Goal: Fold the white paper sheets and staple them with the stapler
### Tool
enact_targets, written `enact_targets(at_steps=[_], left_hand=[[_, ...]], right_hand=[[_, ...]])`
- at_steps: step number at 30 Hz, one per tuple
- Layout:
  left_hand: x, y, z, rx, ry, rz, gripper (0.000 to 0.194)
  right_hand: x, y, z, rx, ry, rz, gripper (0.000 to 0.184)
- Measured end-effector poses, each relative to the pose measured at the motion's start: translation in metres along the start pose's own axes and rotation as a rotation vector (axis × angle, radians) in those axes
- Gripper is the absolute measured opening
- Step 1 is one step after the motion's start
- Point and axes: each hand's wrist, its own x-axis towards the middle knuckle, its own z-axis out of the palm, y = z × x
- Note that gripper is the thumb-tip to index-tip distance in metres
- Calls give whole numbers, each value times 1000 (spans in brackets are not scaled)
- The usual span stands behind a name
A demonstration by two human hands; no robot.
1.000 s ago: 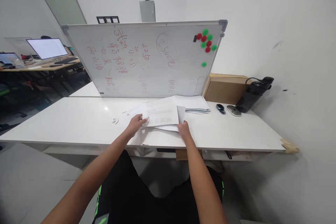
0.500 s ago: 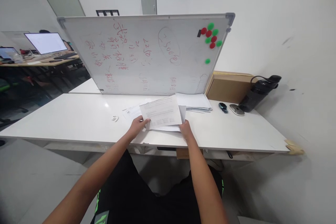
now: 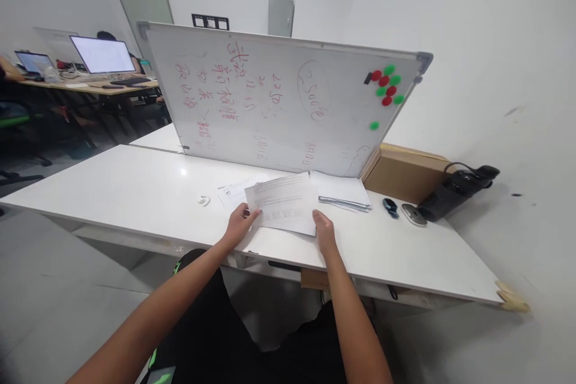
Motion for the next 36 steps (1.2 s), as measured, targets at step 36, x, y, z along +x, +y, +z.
enact_targets(at_steps=[36], left_hand=[[-9,14,-5,44,-406,118,37]], right_hand=[[-40,-14,-1,125,170,-1,46]])
